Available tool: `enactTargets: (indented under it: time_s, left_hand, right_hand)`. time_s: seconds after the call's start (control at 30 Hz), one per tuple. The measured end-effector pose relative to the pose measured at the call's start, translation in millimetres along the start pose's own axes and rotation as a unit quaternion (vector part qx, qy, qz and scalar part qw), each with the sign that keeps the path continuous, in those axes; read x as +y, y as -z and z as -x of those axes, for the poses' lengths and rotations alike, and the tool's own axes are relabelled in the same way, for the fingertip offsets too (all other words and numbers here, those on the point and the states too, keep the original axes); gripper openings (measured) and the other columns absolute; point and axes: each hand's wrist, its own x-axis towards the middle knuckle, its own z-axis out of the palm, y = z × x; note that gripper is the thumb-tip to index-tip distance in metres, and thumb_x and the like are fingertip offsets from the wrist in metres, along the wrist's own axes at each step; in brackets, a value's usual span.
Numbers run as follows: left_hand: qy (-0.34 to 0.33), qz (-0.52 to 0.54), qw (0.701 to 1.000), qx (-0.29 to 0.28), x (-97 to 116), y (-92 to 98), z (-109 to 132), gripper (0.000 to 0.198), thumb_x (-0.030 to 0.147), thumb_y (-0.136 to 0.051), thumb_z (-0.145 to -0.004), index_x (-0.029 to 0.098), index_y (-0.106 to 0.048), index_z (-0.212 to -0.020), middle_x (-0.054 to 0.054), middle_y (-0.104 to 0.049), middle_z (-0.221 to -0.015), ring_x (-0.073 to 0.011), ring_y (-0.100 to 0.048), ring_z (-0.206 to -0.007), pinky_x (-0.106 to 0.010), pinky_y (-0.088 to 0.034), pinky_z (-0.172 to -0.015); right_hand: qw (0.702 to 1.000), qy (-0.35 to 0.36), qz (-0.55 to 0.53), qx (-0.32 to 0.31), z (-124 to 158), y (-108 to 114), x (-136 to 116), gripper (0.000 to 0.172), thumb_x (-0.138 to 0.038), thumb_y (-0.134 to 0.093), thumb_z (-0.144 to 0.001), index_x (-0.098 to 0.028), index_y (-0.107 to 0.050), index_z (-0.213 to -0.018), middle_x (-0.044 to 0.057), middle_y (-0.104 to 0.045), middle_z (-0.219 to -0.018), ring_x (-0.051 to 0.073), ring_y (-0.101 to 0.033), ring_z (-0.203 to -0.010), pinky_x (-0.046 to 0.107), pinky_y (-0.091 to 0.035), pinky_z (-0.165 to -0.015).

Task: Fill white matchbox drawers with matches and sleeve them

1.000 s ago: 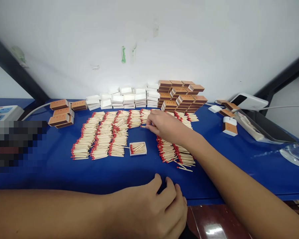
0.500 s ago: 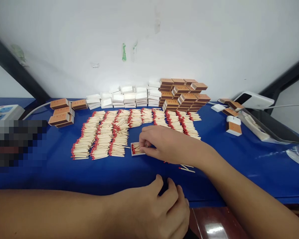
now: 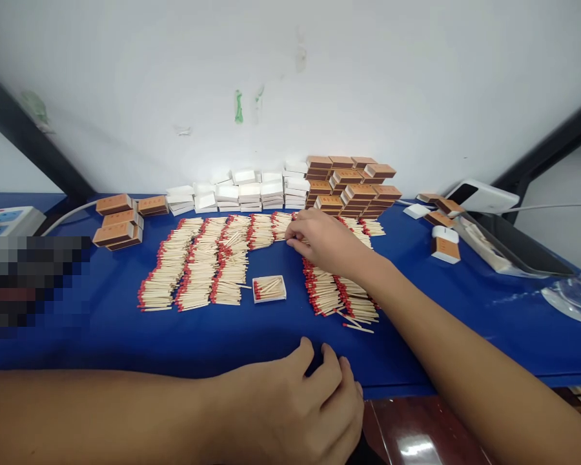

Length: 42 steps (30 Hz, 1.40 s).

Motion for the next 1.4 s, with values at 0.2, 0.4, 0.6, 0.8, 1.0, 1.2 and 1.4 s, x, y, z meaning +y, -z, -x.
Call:
enactTargets:
  time_s: [0.2,0.4,0.6,0.8,1.0,1.2,1.4]
  left_hand:
    - [-0.003,-0.001,1.000,0.002,0.3,-0.5,0.2,0.040,0.022,-0.044,-0.106,0.011,-0.080,-0.118,-0.018,-0.078,-0.114,-0.0300,-0.077,-0.095,-0.041,-0.062,-0.070]
    - [0.000,0.002,1.000,0.003,-0.2,0.9,-0.5,0.041,0.021,-0.043,-0.106,0.012,-0.081,-0.118,-0.016,-0.079,-0.114,-0.0297,-0.077,-0.095,-0.041,-0.062,-0.069]
    - [0.001,-0.003,1.000,0.004,-0.7,0.7,-0.1,0.040,0.022,-0.045,-0.106,0.013,-0.081,-0.118,-0.016,-0.079,-0.114,-0.0293,-0.076,-0.094,-0.040,-0.062,-0.069]
    - [-0.002,-0.001,1.000,0.004,-0.8,1.2,0.3,0.039,0.024,-0.045,-0.107,0.013,-0.081,-0.119,-0.017,-0.079,-0.114,-0.0293,-0.076,-0.094,-0.040,-0.062,-0.069]
    - [-0.003,-0.005,1.000,0.002,-0.5,0.3,0.4,0.038,0.024,-0.047,-0.106,0.011,-0.080,-0.119,-0.019,-0.078,-0.115,-0.0294,-0.076,-0.094,-0.041,-0.062,-0.070]
    - [0.000,-0.005,1.000,0.006,0.1,0.0,0.3,0.038,0.023,-0.047,-0.106,0.011,-0.080,-0.119,-0.019,-0.078,-0.115,-0.0300,-0.076,-0.095,-0.041,-0.062,-0.070]
    - [-0.002,0.001,1.000,-0.006,-0.3,1.7,0.0,0.038,0.023,-0.046,-0.107,0.011,-0.080,-0.120,-0.019,-0.078,-0.116,-0.0295,-0.076,-0.095,-0.040,-0.062,-0.071]
  right_hand:
    - [1.000,0.002,0.002,0.001,-2.8,-4.9,0.2,0.017,-0.027,-0.060,-0.101,-0.019,-0.073,-0.094,0.011,-0.069,-0.094,0.028,-0.061,-0.094,0.039,-0.046,-0.081]
    - [1.000,0.003,0.007,0.012,-2.8,-3.5,0.4,0.016,-0.027,-0.059,-0.102,-0.019,-0.072,-0.096,0.012,-0.069,-0.096,0.028,-0.061,-0.094,0.039,-0.046,-0.080]
    - [1.000,0.010,0.008,0.007,-3.8,-6.1,3.7,0.016,-0.027,-0.059,-0.101,-0.019,-0.072,-0.095,0.012,-0.069,-0.095,0.028,-0.061,-0.093,0.039,-0.045,-0.081]
    - [1.000,0.008,-0.001,0.011,-4.1,-6.2,3.2,0.018,-0.028,-0.058,-0.102,-0.020,-0.074,-0.097,0.013,-0.069,-0.096,0.029,-0.061,-0.094,0.039,-0.045,-0.081]
    - [1.000,0.005,-0.008,-0.002,-4.7,-4.6,1.2,0.018,-0.028,-0.058,-0.101,-0.020,-0.070,-0.090,0.012,-0.068,-0.093,0.028,-0.060,-0.092,0.039,-0.045,-0.080]
    - [1.000,0.004,-0.011,-0.006,-3.6,-4.0,0.0,0.017,-0.027,-0.055,-0.100,-0.020,-0.065,-0.088,0.012,-0.067,-0.094,0.028,-0.059,-0.095,0.040,-0.045,-0.080]
    - [1.000,0.011,-0.020,0.001,2.6,11.2,-11.5,0.017,-0.029,-0.054,-0.101,-0.021,-0.063,-0.089,0.012,-0.066,-0.095,0.028,-0.058,-0.094,0.040,-0.044,-0.081]
